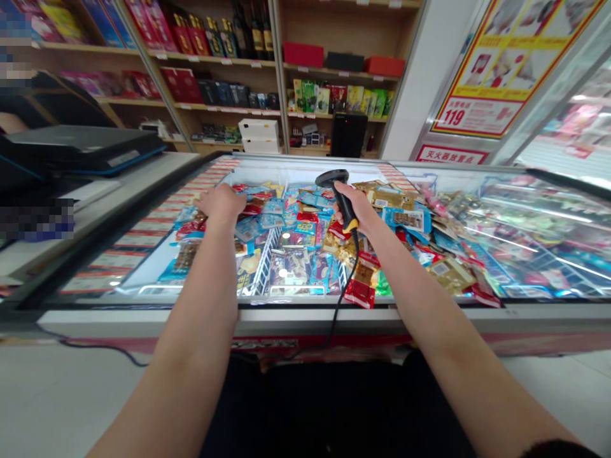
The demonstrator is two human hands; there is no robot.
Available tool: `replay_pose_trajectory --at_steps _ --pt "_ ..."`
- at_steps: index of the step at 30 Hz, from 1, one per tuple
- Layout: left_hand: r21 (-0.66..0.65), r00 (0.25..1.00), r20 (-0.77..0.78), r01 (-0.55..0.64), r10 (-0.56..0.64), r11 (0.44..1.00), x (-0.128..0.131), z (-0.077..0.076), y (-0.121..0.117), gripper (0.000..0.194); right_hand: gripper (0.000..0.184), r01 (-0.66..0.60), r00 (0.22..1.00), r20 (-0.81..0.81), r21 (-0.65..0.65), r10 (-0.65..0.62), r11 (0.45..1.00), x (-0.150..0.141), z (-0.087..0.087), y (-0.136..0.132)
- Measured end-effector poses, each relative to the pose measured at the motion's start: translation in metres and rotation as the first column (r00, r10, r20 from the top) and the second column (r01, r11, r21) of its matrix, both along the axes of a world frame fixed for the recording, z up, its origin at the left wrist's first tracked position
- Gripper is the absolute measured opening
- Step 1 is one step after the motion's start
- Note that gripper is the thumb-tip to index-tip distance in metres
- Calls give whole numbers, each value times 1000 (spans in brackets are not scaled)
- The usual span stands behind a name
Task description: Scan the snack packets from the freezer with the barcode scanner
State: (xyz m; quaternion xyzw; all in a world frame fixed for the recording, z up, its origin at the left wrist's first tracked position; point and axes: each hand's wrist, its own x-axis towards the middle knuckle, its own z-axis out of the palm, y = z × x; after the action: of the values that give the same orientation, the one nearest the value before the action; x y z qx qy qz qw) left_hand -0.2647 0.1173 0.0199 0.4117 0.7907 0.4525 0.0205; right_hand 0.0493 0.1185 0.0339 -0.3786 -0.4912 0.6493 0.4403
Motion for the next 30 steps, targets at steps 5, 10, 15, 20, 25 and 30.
replay_pose_trajectory --at_steps 5,10,15,20,25,30 --pt "49 978 -188 101 -90 994 38 0 0 30 34 27 999 -29 7 -27 1000 0 -1 1" --pt "-156 836 -403 338 -372 928 84 -15 7 31 34 102 994 -48 16 -102 995 -1 -2 1" --pt "-291 642 -486 521 -593 802 110 -37 15 45 35 143 988 -53 -5 -143 990 0 -5 6" --pt "-369 659 -455 473 -599 800 113 -49 18 63 35 120 991 -47 -26 -121 992 2 -3 8" --pt "-393 658 -421 487 -624 780 107 -49 27 45 37 122 992 -38 -22 -123 992 2 -1 6" --pt "-180 756 -286 561 -589 808 104 -47 37 28 36 145 988 -46 0 -145 989 0 -4 6"
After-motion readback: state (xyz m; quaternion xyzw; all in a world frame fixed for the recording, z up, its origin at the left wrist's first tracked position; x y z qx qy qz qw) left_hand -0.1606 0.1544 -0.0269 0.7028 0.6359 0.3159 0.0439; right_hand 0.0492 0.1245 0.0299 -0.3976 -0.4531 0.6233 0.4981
